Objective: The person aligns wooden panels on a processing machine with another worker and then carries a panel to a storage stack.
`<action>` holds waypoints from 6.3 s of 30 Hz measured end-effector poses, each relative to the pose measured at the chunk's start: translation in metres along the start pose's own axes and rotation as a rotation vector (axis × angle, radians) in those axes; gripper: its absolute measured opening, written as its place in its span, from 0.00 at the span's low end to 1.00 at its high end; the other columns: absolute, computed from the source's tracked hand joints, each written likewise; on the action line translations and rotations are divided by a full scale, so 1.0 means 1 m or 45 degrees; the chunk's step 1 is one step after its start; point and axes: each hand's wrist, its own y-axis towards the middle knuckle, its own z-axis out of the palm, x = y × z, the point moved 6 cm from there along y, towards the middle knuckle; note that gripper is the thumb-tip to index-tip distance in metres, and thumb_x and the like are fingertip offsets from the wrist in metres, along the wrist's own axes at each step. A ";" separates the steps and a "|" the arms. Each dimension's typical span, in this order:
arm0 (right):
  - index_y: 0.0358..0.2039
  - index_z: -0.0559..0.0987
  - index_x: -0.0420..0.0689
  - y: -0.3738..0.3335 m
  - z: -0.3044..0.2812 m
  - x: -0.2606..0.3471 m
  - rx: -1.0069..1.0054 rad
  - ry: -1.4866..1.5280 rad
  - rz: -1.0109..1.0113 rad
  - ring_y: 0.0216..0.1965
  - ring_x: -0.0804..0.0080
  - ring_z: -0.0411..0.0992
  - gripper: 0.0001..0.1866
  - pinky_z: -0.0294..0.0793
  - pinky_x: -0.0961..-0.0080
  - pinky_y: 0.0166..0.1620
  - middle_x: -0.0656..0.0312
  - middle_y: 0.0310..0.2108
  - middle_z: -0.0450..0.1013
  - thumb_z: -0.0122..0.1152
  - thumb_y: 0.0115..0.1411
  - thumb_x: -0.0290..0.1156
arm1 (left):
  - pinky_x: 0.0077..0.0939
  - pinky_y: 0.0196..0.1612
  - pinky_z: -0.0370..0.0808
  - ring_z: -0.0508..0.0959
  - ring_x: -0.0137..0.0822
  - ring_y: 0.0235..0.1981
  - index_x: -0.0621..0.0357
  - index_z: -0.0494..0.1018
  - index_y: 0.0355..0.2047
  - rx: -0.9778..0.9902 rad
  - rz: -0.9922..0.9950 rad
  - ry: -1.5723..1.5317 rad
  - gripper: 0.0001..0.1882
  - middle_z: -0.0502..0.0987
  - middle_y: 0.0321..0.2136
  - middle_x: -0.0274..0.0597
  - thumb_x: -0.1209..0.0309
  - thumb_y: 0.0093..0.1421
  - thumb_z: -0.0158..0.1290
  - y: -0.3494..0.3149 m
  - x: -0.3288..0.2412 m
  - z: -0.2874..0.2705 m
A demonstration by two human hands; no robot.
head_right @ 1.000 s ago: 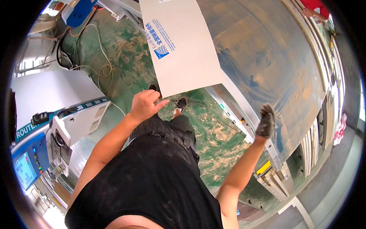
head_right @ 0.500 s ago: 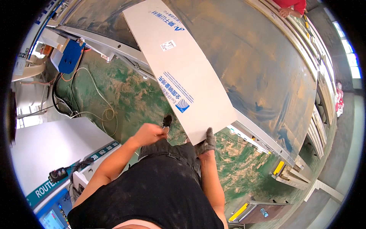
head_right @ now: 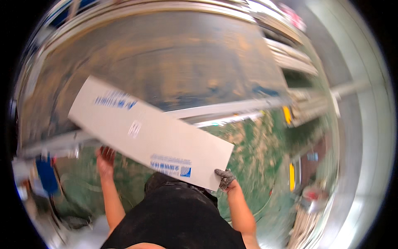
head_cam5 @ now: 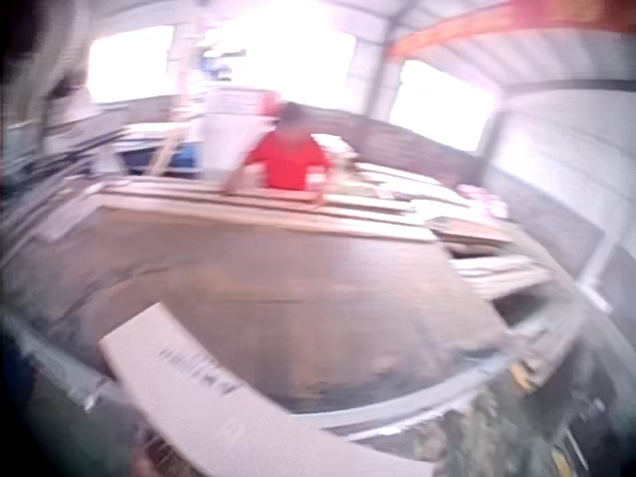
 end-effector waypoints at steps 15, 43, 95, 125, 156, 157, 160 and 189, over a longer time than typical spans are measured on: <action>0.66 0.69 0.71 0.017 -0.063 -0.007 -0.823 -1.238 -0.161 0.67 0.53 0.62 0.26 0.59 0.65 0.69 0.45 0.70 0.58 0.38 0.72 0.58 | 0.56 0.66 0.62 0.67 0.49 0.62 0.54 0.66 0.63 0.101 -0.345 -0.277 0.39 0.67 0.64 0.43 0.37 0.65 0.43 -0.011 -0.026 0.122; 0.52 0.77 0.45 -0.097 -0.510 -0.127 -0.835 1.694 -0.970 0.51 0.66 0.73 0.32 0.68 0.64 0.60 0.58 0.49 0.76 0.59 0.61 0.61 | 0.55 0.70 0.52 0.55 0.51 0.70 0.48 0.55 0.71 1.367 -0.425 0.397 0.44 0.54 0.71 0.42 0.34 0.64 0.44 -0.448 0.403 0.621; 0.44 0.78 0.54 0.071 -1.203 0.550 -0.548 1.434 -0.978 0.49 0.55 0.74 0.32 0.73 0.49 0.56 0.61 0.45 0.76 0.57 0.52 0.68 | 0.47 0.66 0.62 0.67 0.44 0.64 0.45 0.58 0.69 1.030 -0.198 -0.240 0.38 0.66 0.65 0.36 0.36 0.69 0.38 -0.626 0.786 1.177; 0.39 0.77 0.52 0.493 -0.920 0.985 -0.182 0.801 -0.549 0.46 0.61 0.73 0.26 0.73 0.58 0.52 0.62 0.40 0.76 0.52 0.59 0.63 | 0.48 0.67 0.62 0.65 0.45 0.66 0.45 0.55 0.71 0.030 0.373 -0.502 0.38 0.62 0.68 0.36 0.37 0.70 0.34 -0.335 0.617 1.251; 0.31 0.76 0.52 1.019 -0.335 1.455 0.066 0.903 -0.629 0.31 0.63 0.72 0.18 0.75 0.63 0.40 0.63 0.28 0.74 0.51 0.61 0.54 | 0.56 0.70 0.53 0.62 0.52 0.67 0.55 0.57 0.68 0.063 0.778 -0.355 0.33 0.57 0.70 0.49 0.46 0.72 0.40 0.298 0.344 1.591; 0.30 0.75 0.53 1.026 -0.315 1.474 -0.050 0.953 -0.627 0.31 0.64 0.72 0.17 0.75 0.63 0.40 0.64 0.27 0.73 0.51 0.60 0.53 | 0.56 0.68 0.56 0.65 0.54 0.65 0.56 0.59 0.67 0.297 0.672 -0.463 0.32 0.58 0.69 0.51 0.49 0.71 0.44 0.330 0.330 1.609; 0.26 0.71 0.55 1.042 -0.274 1.517 -0.238 1.020 -0.617 0.30 0.70 0.72 0.12 0.74 0.71 0.38 0.68 0.25 0.69 0.53 0.58 0.47 | 0.56 0.67 0.60 0.64 0.52 0.65 0.53 0.57 0.68 -0.074 0.783 0.055 0.33 0.59 0.68 0.49 0.46 0.71 0.39 0.403 0.289 1.703; 0.40 0.73 0.51 1.500 0.154 2.016 -0.196 0.942 -0.690 0.38 0.67 0.71 0.23 0.73 0.64 0.43 0.64 0.37 0.73 0.46 0.66 0.59 | 0.55 0.68 0.59 0.66 0.47 0.65 0.46 0.59 0.70 -0.226 0.506 -0.247 0.40 0.64 0.67 0.37 0.34 0.67 0.39 1.044 0.126 2.254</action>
